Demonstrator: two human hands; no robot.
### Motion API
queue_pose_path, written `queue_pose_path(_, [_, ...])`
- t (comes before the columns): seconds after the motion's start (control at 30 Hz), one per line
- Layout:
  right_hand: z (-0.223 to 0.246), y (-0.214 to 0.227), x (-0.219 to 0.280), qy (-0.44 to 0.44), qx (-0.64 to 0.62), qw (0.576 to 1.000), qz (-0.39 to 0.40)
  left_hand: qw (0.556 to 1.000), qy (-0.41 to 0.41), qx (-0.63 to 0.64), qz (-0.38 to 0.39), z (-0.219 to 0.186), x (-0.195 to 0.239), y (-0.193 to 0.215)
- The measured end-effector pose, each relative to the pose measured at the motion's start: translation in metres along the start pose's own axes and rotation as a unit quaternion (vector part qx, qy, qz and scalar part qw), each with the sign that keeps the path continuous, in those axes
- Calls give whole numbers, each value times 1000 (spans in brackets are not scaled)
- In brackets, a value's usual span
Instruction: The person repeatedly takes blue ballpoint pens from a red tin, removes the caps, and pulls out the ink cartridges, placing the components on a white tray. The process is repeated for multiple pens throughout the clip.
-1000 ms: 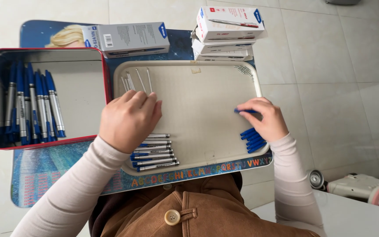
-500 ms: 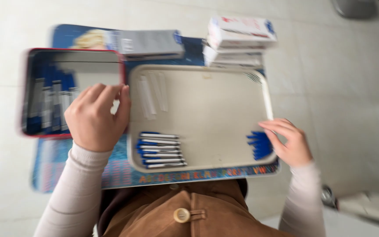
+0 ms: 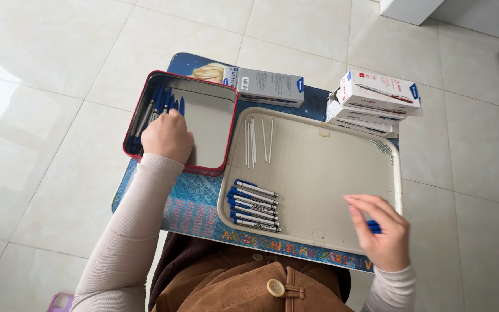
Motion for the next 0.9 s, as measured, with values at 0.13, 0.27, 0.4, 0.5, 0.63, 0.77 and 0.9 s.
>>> queue_pose_path(0.13, [7, -14, -4, 12, -15, 1000, 24, 994, -15, -9, 112, -8, 7, 8])
queue_pose_path(0.27, [13, -22, -9, 2, -86, 996, 18, 997, -26, 3, -67, -9, 2, 9])
queue_pose_path(0.4, [-16, -29, -7, -85, -276, 956, -46, 952, -104, 29, -285, -41, 64, 94])
queue_pose_path(0.5, [-40, -43, 0, -145, -402, 898, -104, 888, -265, 0, -376, -94, 113, 99])
queue_pose_path(0.63, [-56, -64, 2, -177, -470, 855, -127, 850, -421, 188, -253, -143, 143, 81])
queue_pose_path(0.77, [-72, -67, 5, -165, -501, 834, -158, 832, -475, 171, -229, -161, 149, 71])
queue_pose_path(0.9, [-63, -66, 5, -116, -507, 840, -153, 830, -480, 246, -143, -162, 146, 56])
Point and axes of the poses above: each hand's wrist, its own x-axis away from the middle knuckle, its own y-axis out of the back of the hand, z = x × y, the point moved 7 cm from there along -x, towards the middle knuckle, and after that the axes turned 13 degrees about -x, right-handed, at the moved point
